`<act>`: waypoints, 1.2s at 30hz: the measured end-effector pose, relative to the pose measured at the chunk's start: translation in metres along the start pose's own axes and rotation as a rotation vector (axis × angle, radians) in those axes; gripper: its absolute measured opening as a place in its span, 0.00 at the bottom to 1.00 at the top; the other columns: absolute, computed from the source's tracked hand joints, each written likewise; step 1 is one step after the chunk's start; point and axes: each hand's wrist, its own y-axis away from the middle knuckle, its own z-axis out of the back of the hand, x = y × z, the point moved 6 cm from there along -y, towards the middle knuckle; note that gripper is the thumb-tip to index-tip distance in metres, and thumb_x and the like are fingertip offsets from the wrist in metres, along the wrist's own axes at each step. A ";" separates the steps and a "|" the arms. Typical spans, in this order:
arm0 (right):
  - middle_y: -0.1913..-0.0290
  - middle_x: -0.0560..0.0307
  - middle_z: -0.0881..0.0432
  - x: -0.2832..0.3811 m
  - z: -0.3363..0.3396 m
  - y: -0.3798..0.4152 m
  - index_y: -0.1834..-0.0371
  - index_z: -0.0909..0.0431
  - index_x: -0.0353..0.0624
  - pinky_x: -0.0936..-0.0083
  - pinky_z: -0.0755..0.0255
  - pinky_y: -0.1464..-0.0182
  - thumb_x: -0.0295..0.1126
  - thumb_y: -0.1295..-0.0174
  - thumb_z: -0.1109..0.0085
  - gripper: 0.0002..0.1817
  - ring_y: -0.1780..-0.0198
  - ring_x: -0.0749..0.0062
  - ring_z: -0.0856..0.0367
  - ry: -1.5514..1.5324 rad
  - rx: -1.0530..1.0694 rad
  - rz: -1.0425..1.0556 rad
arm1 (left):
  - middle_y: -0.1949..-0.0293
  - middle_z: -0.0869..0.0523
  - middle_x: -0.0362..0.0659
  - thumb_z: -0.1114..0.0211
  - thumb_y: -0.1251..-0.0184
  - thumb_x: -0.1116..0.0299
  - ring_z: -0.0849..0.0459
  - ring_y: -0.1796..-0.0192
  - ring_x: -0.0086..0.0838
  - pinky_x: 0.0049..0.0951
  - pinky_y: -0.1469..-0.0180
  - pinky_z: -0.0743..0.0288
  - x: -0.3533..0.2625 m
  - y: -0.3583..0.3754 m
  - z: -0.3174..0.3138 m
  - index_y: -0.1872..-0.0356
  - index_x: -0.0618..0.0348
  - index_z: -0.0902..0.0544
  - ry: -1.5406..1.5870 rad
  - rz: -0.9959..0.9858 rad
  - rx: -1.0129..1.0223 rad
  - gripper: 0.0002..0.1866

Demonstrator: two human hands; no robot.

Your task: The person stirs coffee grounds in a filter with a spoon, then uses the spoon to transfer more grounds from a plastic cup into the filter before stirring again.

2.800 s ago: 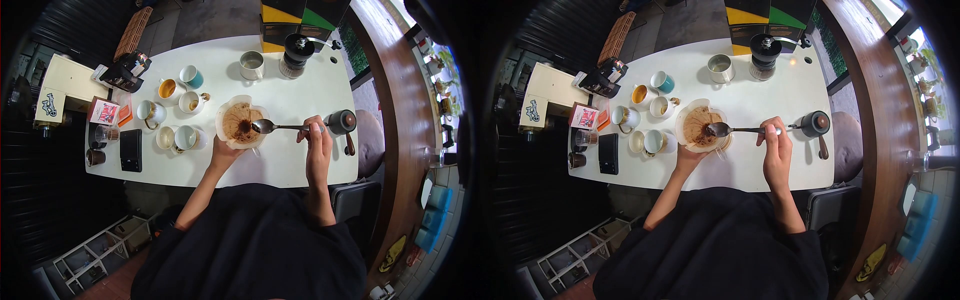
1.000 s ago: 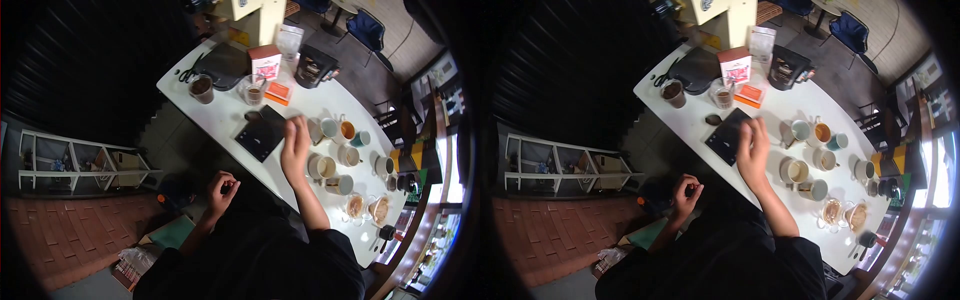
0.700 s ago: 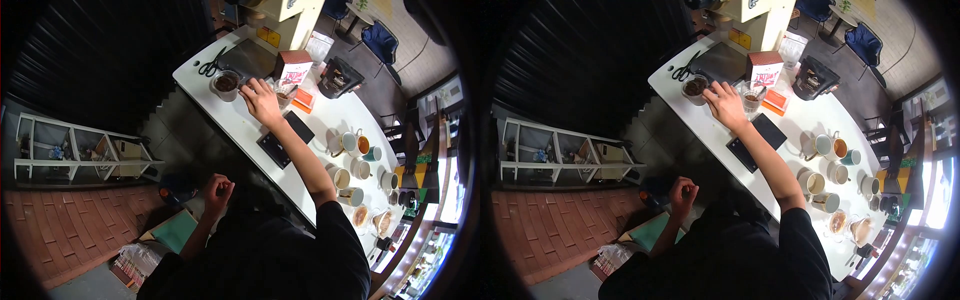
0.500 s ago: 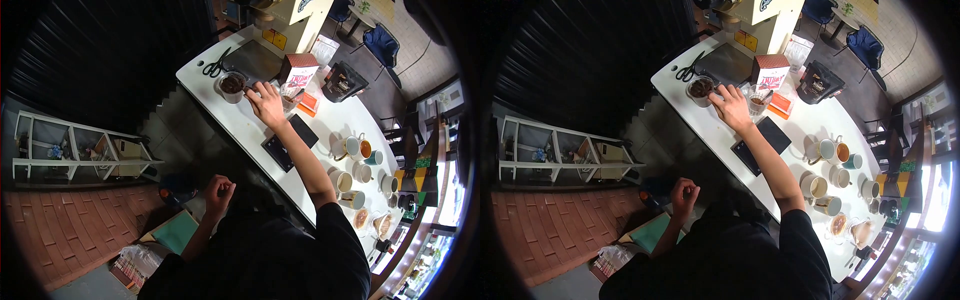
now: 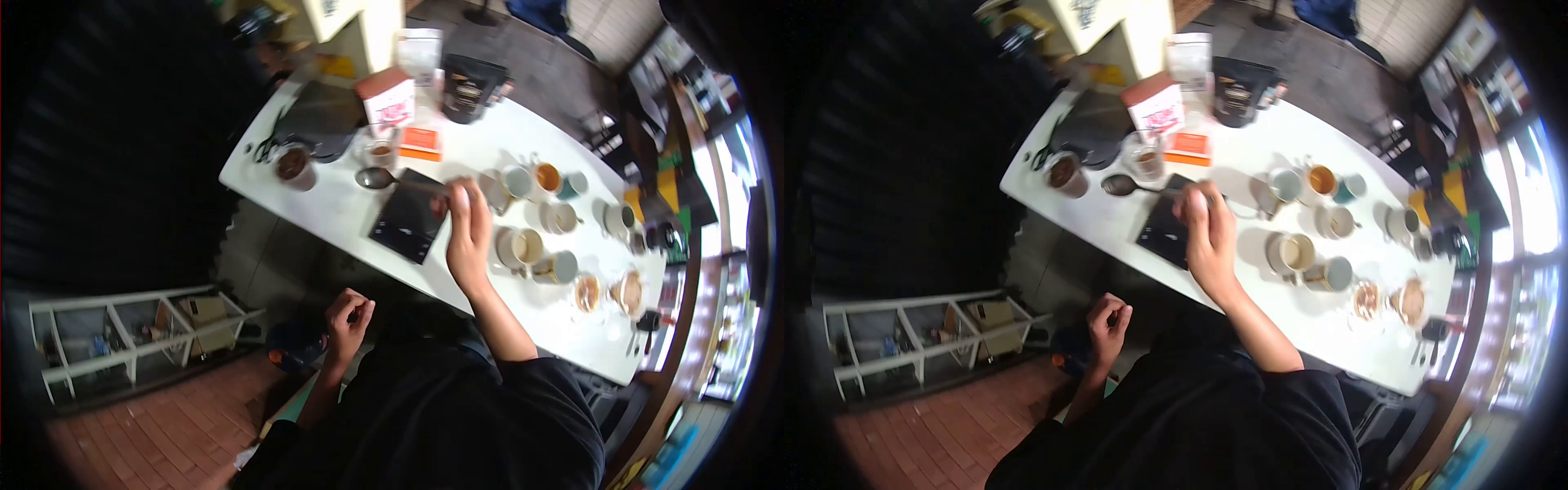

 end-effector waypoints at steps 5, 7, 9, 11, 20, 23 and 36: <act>0.65 0.52 0.21 0.068 0.147 0.083 0.54 0.26 0.33 0.76 0.30 0.57 0.30 0.18 0.58 0.12 0.63 0.73 0.23 0.369 -0.340 0.182 | 0.74 0.19 0.43 0.31 0.28 0.74 0.22 0.75 0.27 0.26 0.71 0.29 -0.024 -0.010 -0.077 0.66 0.63 0.19 0.090 -0.070 0.282 0.06; 0.66 0.52 0.22 0.091 0.197 0.115 0.55 0.26 0.32 0.75 0.31 0.56 0.30 0.18 0.58 0.13 0.64 0.72 0.24 0.455 -0.445 0.176 | 0.75 0.18 0.43 0.32 0.27 0.73 0.20 0.76 0.27 0.26 0.71 0.28 -0.044 -0.014 -0.114 0.65 0.63 0.19 0.160 -0.121 0.346 0.06; 0.67 0.53 0.23 0.108 0.241 0.140 0.56 0.26 0.33 0.74 0.32 0.57 0.34 0.18 0.58 0.15 0.64 0.72 0.26 0.469 -0.548 0.209 | 0.75 0.17 0.45 0.33 0.26 0.73 0.17 0.75 0.28 0.26 0.70 0.26 -0.072 -0.013 -0.152 0.65 0.62 0.19 0.172 -0.192 0.464 0.06; 0.67 0.53 0.23 0.125 0.282 0.163 0.57 0.26 0.33 0.74 0.31 0.57 0.36 0.18 0.58 0.16 0.64 0.72 0.26 0.484 -0.631 0.221 | 0.74 0.17 0.43 0.37 0.23 0.72 0.18 0.75 0.26 0.24 0.70 0.27 -0.099 -0.008 -0.190 0.62 0.62 0.20 0.181 -0.210 0.551 0.06; 0.69 0.52 0.25 0.151 0.429 0.193 0.63 0.27 0.32 0.74 0.31 0.61 0.26 0.22 0.49 0.10 0.68 0.68 0.26 0.652 -0.635 0.084 | 0.64 0.19 0.41 0.35 0.25 0.75 0.21 0.65 0.23 0.24 0.58 0.25 -0.190 0.033 -0.342 0.49 0.63 0.22 0.339 -0.221 0.530 0.09; 0.69 0.50 0.25 0.152 0.458 0.191 0.62 0.26 0.32 0.72 0.30 0.61 0.25 0.24 0.47 0.08 0.69 0.65 0.26 0.729 -0.581 0.043 | 0.53 0.20 0.43 0.31 0.29 0.74 0.20 0.52 0.27 0.28 0.47 0.25 -0.199 0.043 -0.371 0.42 0.63 0.25 0.340 -0.182 0.552 0.19; 0.66 0.50 0.22 0.121 0.469 0.165 0.61 0.21 0.34 0.63 0.27 0.61 0.24 0.30 0.38 0.04 0.65 0.55 0.22 0.885 -0.401 -0.053 | 0.34 0.26 0.52 0.20 0.40 0.59 0.25 0.30 0.43 0.45 0.33 0.27 -0.209 0.045 -0.427 0.27 0.60 0.36 0.167 -0.122 0.644 0.44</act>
